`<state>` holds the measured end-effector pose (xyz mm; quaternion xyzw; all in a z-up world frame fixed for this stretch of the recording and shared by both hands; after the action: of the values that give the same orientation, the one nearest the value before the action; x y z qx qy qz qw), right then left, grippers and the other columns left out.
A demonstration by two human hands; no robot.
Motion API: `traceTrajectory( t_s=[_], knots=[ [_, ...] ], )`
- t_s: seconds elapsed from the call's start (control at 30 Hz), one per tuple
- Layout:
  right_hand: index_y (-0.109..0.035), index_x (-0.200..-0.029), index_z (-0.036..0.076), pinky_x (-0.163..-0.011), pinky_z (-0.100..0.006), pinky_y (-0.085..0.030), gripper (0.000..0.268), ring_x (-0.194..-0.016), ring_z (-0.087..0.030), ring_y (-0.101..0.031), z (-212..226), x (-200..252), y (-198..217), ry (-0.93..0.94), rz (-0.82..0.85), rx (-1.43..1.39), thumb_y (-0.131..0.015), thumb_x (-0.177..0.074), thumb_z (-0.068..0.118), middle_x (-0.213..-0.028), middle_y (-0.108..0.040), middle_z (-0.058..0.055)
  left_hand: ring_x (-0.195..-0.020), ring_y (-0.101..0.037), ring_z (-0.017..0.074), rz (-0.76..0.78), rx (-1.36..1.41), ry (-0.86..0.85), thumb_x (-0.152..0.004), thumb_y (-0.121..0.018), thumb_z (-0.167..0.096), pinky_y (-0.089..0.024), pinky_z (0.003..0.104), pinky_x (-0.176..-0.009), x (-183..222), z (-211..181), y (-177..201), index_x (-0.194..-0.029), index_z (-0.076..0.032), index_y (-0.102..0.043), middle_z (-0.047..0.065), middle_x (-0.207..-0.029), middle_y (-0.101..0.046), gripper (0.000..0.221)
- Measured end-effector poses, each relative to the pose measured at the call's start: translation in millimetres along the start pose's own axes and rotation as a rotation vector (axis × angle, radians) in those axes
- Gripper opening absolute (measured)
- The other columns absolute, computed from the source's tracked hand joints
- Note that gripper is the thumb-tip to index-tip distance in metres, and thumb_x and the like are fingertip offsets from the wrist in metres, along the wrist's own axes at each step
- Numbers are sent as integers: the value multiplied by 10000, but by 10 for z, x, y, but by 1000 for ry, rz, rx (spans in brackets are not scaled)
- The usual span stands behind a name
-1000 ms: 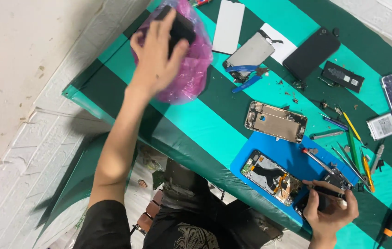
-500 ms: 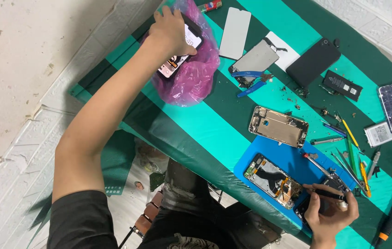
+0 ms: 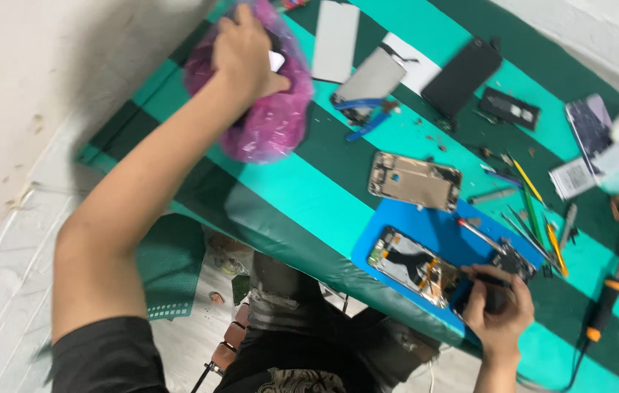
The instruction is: Disassembling and inspecting internal components of a mobile phone using precision tools
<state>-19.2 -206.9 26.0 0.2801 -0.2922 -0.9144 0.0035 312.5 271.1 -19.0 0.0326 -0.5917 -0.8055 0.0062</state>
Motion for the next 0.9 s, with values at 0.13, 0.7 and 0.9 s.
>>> traceTrajectory(
  t_s=[0.13, 0.7, 0.9],
  knots=[
    [-399, -1381, 39, -805, -437, -615, 405, -907, -333, -752, 176, -144, 9, 19, 15, 97, -573, -1025, -44, -1057, -695, -242, -866, -591, 284, -118, -97, -30, -628, -675, -1001, -559, 357, -649, 87, -5, 132, -1263, 14, -635, 133, -1197, -508, 1197],
    [-465, -1423, 73, -652, -329, -519, 540, -844, -300, -758, 210, -293, 123, 90, 38, 238, -772, -980, 36, -1022, -765, -144, -1187, -558, 339, -56, 724, -1214, -814, -791, -428, -518, 466, -871, 2543, -2625, 1587, -1303, -58, -655, 151, -1284, -601, 629],
    [-622, -1223, 9, -635, -349, -572, 375, -721, -362, -766, 255, -286, 243, 102, -136, 197, -784, -887, -36, -919, -791, -156, -1180, -524, 330, 66, 745, -1351, -747, -784, -592, -488, 473, -919, 3030, -3226, 1450, -1345, -43, -613, 146, -1242, -598, 830]
  ],
)
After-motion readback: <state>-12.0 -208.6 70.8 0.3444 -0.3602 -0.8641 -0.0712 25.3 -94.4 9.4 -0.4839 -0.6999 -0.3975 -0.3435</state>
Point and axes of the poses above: each hand's wrist, its own x-axis away from the middle knuckle, its own y-axis out of the back of the hand, z = x × y, the point moved 10 cm from there along -x, towards the middle knuckle
